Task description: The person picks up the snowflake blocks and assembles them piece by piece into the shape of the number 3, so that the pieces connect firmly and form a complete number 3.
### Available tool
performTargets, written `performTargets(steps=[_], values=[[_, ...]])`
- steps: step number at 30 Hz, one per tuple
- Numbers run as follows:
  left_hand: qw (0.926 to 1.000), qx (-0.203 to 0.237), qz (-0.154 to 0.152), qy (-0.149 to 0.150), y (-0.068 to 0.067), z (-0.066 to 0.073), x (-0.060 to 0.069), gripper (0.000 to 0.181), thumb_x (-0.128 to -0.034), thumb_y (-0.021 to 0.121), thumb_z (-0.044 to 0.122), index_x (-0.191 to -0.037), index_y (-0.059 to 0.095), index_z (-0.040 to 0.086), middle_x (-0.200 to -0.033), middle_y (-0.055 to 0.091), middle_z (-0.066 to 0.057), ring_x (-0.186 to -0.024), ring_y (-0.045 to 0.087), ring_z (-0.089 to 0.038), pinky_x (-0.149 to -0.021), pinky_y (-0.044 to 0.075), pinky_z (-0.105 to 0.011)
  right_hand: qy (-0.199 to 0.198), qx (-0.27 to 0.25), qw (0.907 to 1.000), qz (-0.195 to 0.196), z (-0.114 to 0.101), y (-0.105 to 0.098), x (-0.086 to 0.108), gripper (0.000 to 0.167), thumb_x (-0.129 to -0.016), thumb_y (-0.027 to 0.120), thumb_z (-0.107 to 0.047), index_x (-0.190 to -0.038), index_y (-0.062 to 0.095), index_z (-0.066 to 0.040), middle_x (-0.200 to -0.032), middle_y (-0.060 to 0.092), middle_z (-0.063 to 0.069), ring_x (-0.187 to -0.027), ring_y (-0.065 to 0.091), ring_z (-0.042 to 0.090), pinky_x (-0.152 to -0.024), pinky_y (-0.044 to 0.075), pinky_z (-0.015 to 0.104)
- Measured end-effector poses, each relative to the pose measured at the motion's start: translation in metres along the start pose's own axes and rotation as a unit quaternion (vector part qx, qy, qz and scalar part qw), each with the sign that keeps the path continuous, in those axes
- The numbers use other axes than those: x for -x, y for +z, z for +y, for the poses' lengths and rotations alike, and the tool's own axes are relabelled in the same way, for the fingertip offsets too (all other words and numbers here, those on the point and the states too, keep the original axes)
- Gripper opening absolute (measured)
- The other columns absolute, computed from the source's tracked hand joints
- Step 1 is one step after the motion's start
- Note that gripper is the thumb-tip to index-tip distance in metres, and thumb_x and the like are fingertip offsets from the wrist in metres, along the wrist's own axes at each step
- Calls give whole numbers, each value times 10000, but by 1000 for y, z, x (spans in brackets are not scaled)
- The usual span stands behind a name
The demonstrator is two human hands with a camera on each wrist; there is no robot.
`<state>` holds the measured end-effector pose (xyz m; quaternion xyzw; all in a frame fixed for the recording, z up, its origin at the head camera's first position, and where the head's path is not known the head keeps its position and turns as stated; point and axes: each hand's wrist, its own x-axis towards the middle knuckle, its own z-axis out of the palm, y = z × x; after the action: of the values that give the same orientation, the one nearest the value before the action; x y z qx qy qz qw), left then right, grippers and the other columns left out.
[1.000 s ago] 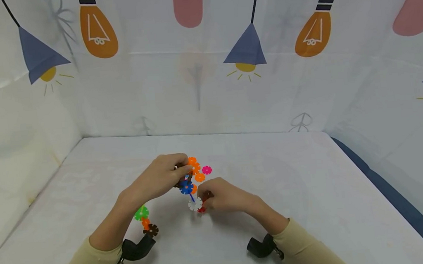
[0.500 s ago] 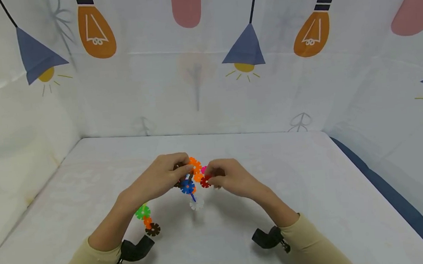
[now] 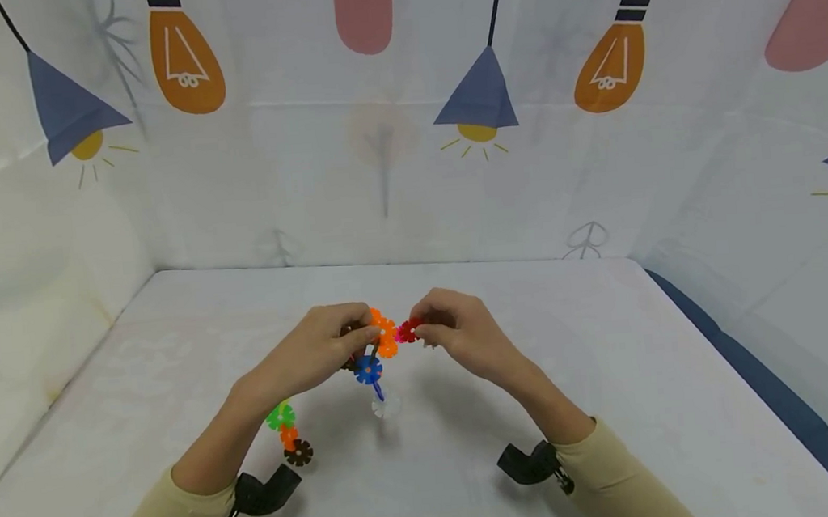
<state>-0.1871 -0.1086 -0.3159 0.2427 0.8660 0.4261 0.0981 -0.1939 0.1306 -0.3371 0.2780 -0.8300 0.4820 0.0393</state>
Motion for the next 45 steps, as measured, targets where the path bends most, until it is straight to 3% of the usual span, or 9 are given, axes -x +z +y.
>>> performTargets(steps=[9, 14, 19, 29, 39, 45], values=[[9999, 133, -29, 26, 2, -1, -1, 185, -1012, 557, 286, -919, 607, 133, -762, 586, -59, -700, 586, -212, -679, 512, -355, -706, 19, 9961, 521, -1, 1, 1, 109, -924, 663, -23, -974, 688, -116, -937, 650, 13, -759, 633, 185, -706, 573, 253], [9998, 168, -52, 54, 5, -1, -3, 195, -1016, 551, 285, -922, 613, 126, -751, 582, -51, -687, 592, -207, -664, 520, -348, -1098, 73, 9907, 797, 1, 5, 1, 118, -884, 678, 53, -933, 694, -53, -912, 655, 105, -781, 631, 163, -723, 573, 230], [9998, 151, -13, 129, 5, 0, -3, 196, -1018, 552, 281, -917, 617, 127, -731, 569, -44, -673, 581, -202, -654, 517, -341, -1485, 129, 9849, 883, 1, 8, 0, 96, -866, 671, 103, -896, 690, 14, -864, 633, 143, -777, 638, 201, -743, 592, 251], [9998, 29, 179, 32, 7, 4, -2, 195, -1013, 558, 240, -865, 600, 120, -704, 558, -30, -636, 552, -181, -611, 487, -313, -1796, 348, 9786, 946, 1, 9, 1, 142, -863, 685, 87, -844, 714, -51, -797, 595, 47, -728, 614, 124, -687, 581, 232], [9996, 148, 225, -41, 11, 5, -2, 258, -994, 565, 191, -758, 506, 103, -669, 500, -27, -589, 510, -152, -550, 402, -260, -2281, 1280, 9584, 1139, 3, 13, 2, 138, -837, 716, 79, -802, 701, -54, -757, 554, 17, -665, 503, 91, -611, 482, 155], [9994, 156, 288, -110, 13, 8, 0, 246, -989, 578, 193, -758, 541, 114, -686, 568, -36, -583, 554, -188, -533, 420, -270, -2702, 1585, 9431, 1115, 0, 14, 3, 119, -835, 719, 75, -803, 677, -31, -736, 506, 30, -628, 465, 91, -587, 452, 129]])
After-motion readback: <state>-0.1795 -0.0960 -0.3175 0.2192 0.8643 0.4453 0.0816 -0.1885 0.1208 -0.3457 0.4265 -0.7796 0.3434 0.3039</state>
